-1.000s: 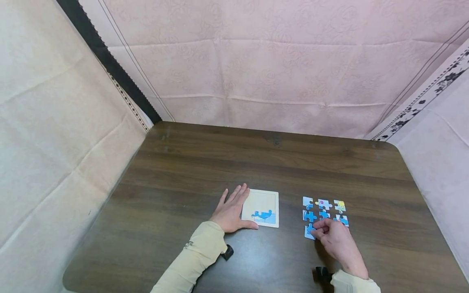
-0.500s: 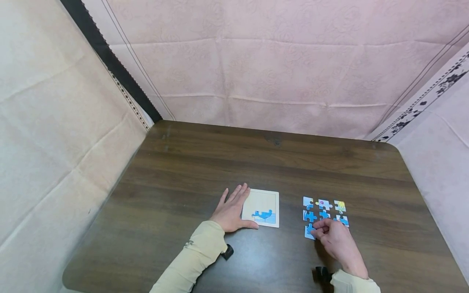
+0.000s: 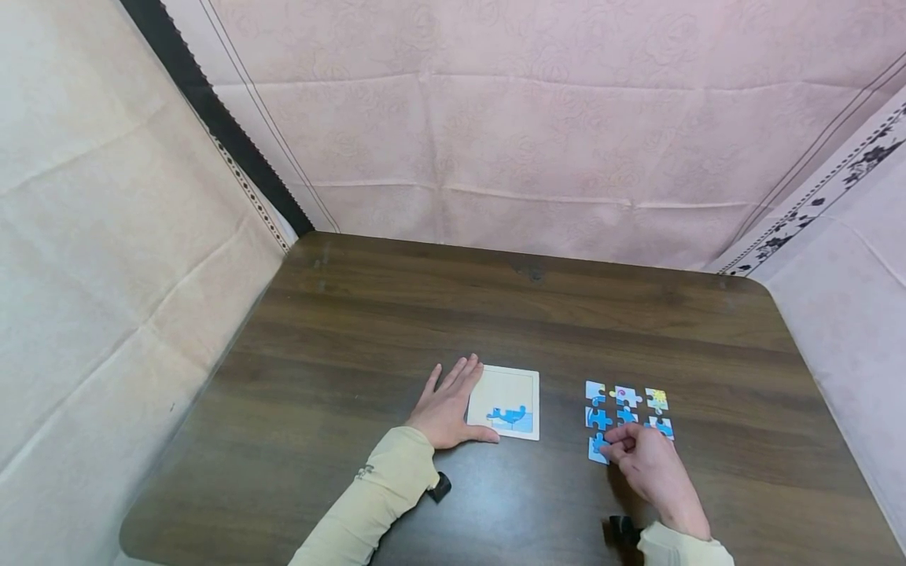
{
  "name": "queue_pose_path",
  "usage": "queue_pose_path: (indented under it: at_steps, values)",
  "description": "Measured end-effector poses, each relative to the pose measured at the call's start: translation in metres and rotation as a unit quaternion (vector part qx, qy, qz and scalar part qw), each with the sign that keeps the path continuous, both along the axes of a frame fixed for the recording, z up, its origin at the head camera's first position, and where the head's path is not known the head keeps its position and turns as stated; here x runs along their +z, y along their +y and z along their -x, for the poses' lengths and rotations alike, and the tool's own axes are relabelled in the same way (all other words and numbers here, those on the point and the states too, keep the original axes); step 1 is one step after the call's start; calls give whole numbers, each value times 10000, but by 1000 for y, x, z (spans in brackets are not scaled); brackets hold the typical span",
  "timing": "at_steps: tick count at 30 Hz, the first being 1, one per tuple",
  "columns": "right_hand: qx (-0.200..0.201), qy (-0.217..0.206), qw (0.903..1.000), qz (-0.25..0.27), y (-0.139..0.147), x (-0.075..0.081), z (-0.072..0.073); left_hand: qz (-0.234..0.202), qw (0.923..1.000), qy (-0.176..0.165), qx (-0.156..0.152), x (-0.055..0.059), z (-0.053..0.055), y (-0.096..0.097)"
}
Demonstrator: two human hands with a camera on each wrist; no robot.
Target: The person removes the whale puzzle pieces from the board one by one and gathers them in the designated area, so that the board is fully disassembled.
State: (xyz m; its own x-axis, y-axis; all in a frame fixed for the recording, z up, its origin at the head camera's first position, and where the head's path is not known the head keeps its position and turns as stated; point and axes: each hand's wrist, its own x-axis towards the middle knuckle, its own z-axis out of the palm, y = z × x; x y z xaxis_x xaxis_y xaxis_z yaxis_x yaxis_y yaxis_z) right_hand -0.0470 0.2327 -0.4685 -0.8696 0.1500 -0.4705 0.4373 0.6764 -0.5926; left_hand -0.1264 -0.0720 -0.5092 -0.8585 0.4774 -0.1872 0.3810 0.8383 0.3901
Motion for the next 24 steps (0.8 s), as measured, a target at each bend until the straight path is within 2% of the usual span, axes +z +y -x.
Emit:
queue_pose_path:
  at_steps: [24]
  values:
    - [135, 521, 9977, -404, -6, 0, -3, -47, 10000, 51, -10, 2, -1, 0]
